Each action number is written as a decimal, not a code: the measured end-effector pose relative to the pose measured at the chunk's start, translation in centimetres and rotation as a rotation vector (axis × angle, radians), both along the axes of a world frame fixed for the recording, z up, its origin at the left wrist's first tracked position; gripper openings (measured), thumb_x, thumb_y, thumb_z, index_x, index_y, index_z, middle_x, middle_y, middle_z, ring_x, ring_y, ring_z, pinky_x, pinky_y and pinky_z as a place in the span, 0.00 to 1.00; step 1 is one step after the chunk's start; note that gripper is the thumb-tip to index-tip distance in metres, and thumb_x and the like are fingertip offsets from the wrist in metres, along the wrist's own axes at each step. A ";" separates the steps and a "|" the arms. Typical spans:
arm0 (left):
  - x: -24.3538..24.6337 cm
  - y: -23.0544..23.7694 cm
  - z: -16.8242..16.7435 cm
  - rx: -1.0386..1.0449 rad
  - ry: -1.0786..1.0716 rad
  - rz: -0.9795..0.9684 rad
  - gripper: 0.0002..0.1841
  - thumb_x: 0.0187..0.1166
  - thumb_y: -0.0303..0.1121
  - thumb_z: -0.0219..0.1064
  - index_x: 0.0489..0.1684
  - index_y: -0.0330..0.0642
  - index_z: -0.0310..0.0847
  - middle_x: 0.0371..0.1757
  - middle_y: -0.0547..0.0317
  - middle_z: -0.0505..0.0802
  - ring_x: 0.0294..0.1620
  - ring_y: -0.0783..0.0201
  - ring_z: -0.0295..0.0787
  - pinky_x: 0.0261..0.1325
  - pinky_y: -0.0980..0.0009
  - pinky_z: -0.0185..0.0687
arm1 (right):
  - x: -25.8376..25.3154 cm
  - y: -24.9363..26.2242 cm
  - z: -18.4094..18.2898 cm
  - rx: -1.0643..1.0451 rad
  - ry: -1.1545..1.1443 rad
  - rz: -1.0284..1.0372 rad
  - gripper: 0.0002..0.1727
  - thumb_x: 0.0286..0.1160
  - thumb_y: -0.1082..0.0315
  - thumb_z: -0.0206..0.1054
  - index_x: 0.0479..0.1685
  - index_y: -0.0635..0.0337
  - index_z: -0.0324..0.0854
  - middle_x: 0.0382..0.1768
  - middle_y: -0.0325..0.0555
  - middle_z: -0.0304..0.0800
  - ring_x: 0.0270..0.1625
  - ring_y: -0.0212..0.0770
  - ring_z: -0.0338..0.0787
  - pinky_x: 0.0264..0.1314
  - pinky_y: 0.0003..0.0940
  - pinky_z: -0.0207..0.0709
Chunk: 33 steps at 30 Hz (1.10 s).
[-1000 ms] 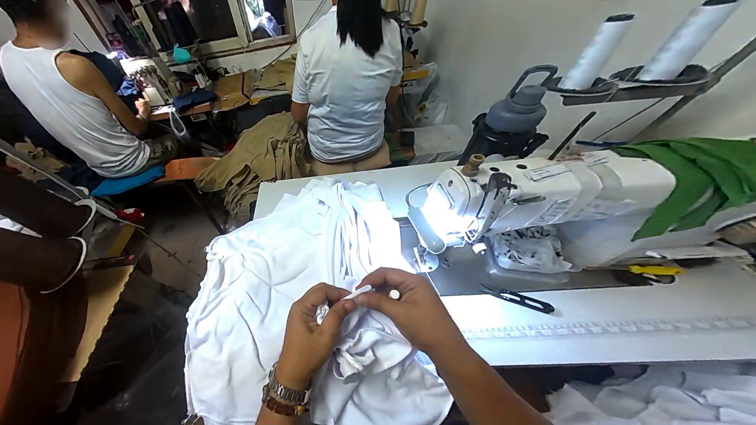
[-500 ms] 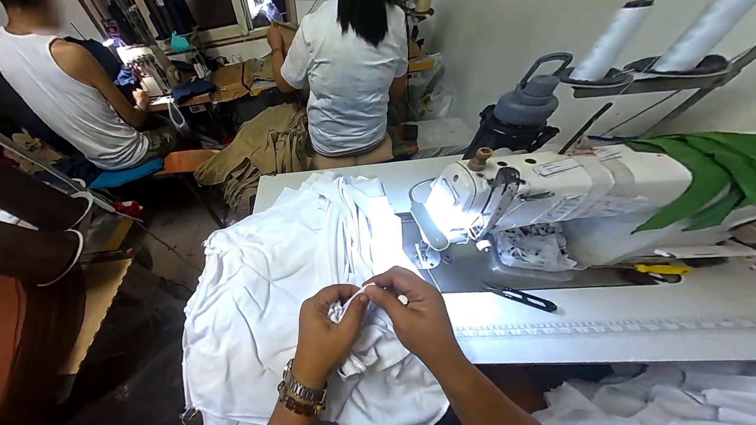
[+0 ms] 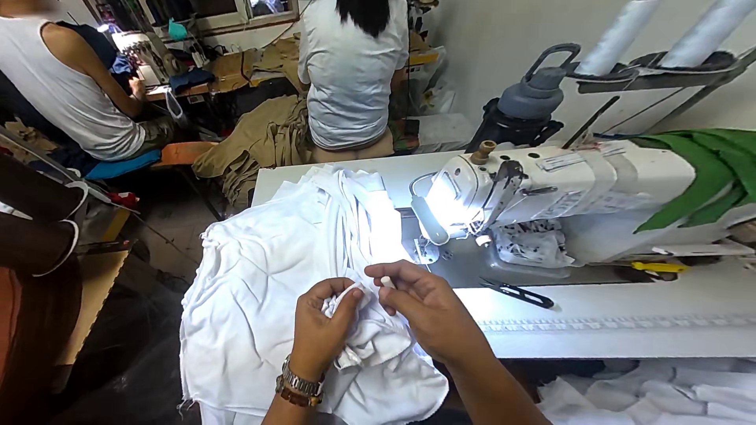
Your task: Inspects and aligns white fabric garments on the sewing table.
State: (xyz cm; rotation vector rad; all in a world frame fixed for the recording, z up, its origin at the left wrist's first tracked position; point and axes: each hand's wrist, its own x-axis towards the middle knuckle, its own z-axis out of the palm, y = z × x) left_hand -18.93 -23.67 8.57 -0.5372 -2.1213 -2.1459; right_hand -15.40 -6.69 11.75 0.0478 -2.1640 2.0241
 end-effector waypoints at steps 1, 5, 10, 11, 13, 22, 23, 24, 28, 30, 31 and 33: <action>0.0 0.0 0.0 0.005 0.000 0.008 0.04 0.77 0.30 0.71 0.40 0.45 0.92 0.33 0.66 0.94 0.32 0.74 0.89 0.38 0.77 0.87 | 0.1 -0.2 -0.1 0.053 0.056 -0.014 0.15 0.75 0.71 0.63 0.57 0.53 0.89 0.41 0.36 0.86 0.32 0.31 0.81 0.32 0.24 0.78; 0.0 0.0 -0.1 0.022 0.006 0.004 0.05 0.78 0.30 0.69 0.41 0.44 0.92 0.35 0.66 0.94 0.36 0.74 0.90 0.43 0.76 0.87 | 0.3 -1.2 -0.3 0.213 0.255 -0.121 0.17 0.77 0.69 0.65 0.63 0.53 0.90 0.45 0.35 0.83 0.42 0.26 0.84 0.41 0.18 0.81; 0.0 0.1 -0.3 0.023 0.040 0.003 0.05 0.79 0.30 0.68 0.41 0.44 0.91 0.35 0.66 0.94 0.36 0.74 0.89 0.44 0.76 0.87 | 0.0 -1.9 -0.9 0.197 0.402 -0.208 0.19 0.73 0.73 0.70 0.64 0.59 0.88 0.42 0.36 0.92 0.45 0.27 0.89 0.52 0.21 0.85; 0.0 0.1 -0.3 0.023 0.041 0.002 0.05 0.78 0.30 0.68 0.40 0.44 0.91 0.35 0.66 0.94 0.37 0.74 0.90 0.44 0.76 0.87 | 0.0 -2.0 -1.0 0.192 0.404 -0.210 0.19 0.72 0.73 0.71 0.64 0.60 0.88 0.42 0.36 0.93 0.44 0.27 0.90 0.52 0.21 0.86; 0.1 0.1 -0.2 0.024 0.034 0.006 0.05 0.77 0.29 0.69 0.39 0.44 0.92 0.34 0.66 0.94 0.36 0.74 0.90 0.43 0.76 0.87 | 0.0 -2.1 -1.2 0.180 0.406 -0.201 0.19 0.72 0.73 0.71 0.64 0.62 0.87 0.43 0.38 0.94 0.44 0.27 0.92 0.52 0.22 0.88; 0.2 0.1 -0.3 -0.024 0.034 0.029 0.04 0.75 0.30 0.71 0.37 0.45 0.93 0.33 0.67 0.95 0.34 0.75 0.91 0.41 0.77 0.89 | -0.5 -2.9 -1.5 0.295 0.434 -0.234 0.17 0.73 0.69 0.70 0.59 0.60 0.91 0.33 0.33 0.90 0.35 0.21 0.85 0.41 0.14 0.81; 0.2 0.1 -0.4 -0.026 0.030 0.030 0.04 0.75 0.30 0.71 0.37 0.45 0.93 0.33 0.67 0.94 0.33 0.76 0.90 0.40 0.77 0.88 | -0.6 -3.0 -1.5 0.315 0.439 -0.235 0.16 0.73 0.69 0.70 0.59 0.60 0.92 0.33 0.33 0.90 0.34 0.21 0.84 0.41 0.13 0.80; 0.1 0.0 -0.5 -0.025 0.021 0.029 0.04 0.75 0.30 0.71 0.37 0.44 0.92 0.32 0.68 0.94 0.32 0.76 0.90 0.39 0.77 0.88 | -0.7 -3.1 -1.4 0.335 0.445 -0.233 0.16 0.73 0.69 0.70 0.58 0.60 0.92 0.33 0.34 0.90 0.34 0.20 0.84 0.41 0.13 0.80; 0.0 -0.1 -0.6 -0.018 -0.011 0.010 0.04 0.74 0.30 0.71 0.37 0.44 0.93 0.31 0.67 0.94 0.32 0.75 0.90 0.38 0.77 0.88 | -1.1 -3.3 -1.4 0.370 0.431 -0.223 0.18 0.72 0.70 0.69 0.60 0.60 0.91 0.33 0.34 0.90 0.34 0.21 0.84 0.40 0.13 0.80; 0.0 0.0 -0.7 -0.028 0.015 -0.009 0.03 0.72 0.29 0.71 0.33 0.44 0.92 0.31 0.67 0.94 0.33 0.76 0.90 0.40 0.77 0.88 | -1.3 -3.3 -1.3 0.325 0.418 -0.197 0.19 0.72 0.71 0.70 0.62 0.61 0.90 0.35 0.34 0.91 0.35 0.21 0.85 0.42 0.14 0.81; 0.1 0.0 -0.7 -0.033 0.033 -0.017 0.03 0.72 0.29 0.71 0.32 0.44 0.92 0.31 0.67 0.93 0.33 0.76 0.90 0.41 0.77 0.88 | -1.3 -3.1 -1.3 0.284 0.413 -0.180 0.19 0.71 0.72 0.70 0.63 0.62 0.89 0.36 0.34 0.92 0.37 0.22 0.87 0.44 0.15 0.82; 0.1 0.0 -0.7 -0.025 0.041 -0.020 0.03 0.73 0.29 0.71 0.35 0.44 0.93 0.33 0.67 0.94 0.34 0.76 0.90 0.42 0.76 0.88 | -1.1 -2.6 -1.0 0.195 0.397 -0.153 0.21 0.71 0.76 0.71 0.66 0.63 0.86 0.39 0.36 0.94 0.39 0.24 0.91 0.48 0.19 0.86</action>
